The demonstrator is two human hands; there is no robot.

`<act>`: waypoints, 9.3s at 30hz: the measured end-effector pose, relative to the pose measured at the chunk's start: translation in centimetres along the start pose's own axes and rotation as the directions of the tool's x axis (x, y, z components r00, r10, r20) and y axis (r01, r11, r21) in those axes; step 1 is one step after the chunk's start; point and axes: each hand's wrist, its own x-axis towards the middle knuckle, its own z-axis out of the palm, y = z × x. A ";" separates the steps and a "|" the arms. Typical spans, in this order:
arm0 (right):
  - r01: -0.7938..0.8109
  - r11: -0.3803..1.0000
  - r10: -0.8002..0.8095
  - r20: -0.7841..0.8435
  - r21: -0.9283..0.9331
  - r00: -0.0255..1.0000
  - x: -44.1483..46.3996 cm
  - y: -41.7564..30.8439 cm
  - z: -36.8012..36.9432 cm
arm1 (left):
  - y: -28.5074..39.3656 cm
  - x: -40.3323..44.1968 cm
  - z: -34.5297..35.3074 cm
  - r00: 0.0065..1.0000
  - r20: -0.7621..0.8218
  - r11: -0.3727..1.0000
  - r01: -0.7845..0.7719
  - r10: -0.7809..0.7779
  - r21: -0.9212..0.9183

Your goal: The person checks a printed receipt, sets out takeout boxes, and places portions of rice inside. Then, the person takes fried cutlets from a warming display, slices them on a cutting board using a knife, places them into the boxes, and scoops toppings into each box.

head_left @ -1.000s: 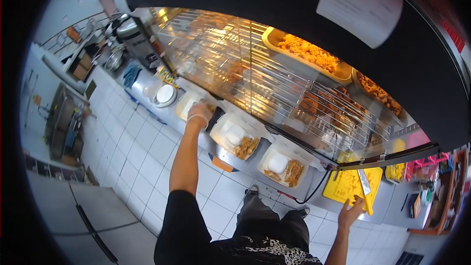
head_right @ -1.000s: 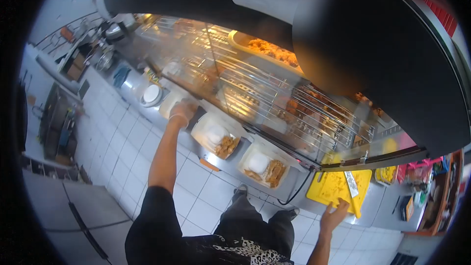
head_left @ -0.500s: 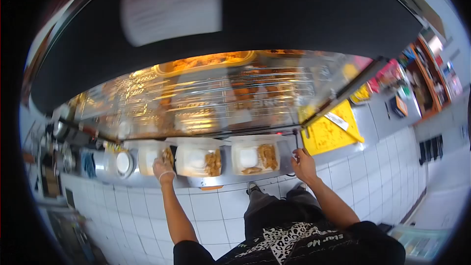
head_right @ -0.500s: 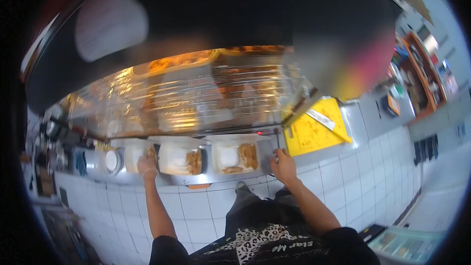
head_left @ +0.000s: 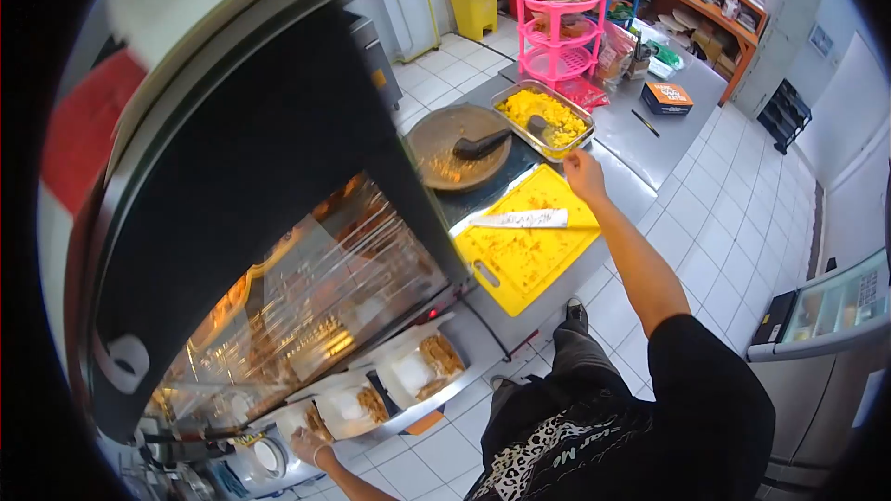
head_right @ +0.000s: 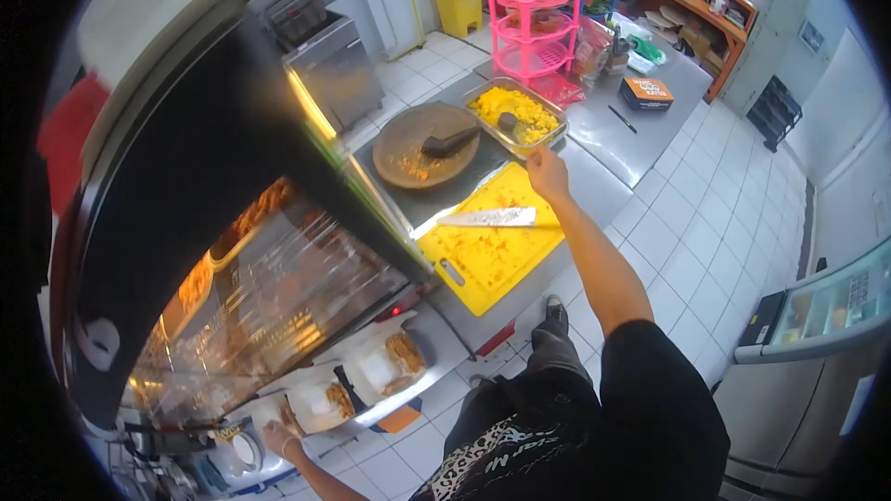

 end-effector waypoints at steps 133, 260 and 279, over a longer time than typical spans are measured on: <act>0.758 0.542 -0.715 0.673 0.362 0.190 -34.9 -20.4 12.9 | 25.5 -22.4 4.5 0.991 0.074 0.984 0.120 -0.112 -0.129; -0.968 0.244 -0.334 0.931 -0.064 -0.145 -33.6 -21.9 7.6 | 17.8 -28.5 -11.6 0.697 0.715 0.458 0.656 -0.060 -0.601; 0.707 0.677 -0.595 0.413 -0.206 0.690 22.6 5.4 6.1 | 82.3 -30.1 19.9 0.424 0.884 0.620 0.646 0.195 -0.446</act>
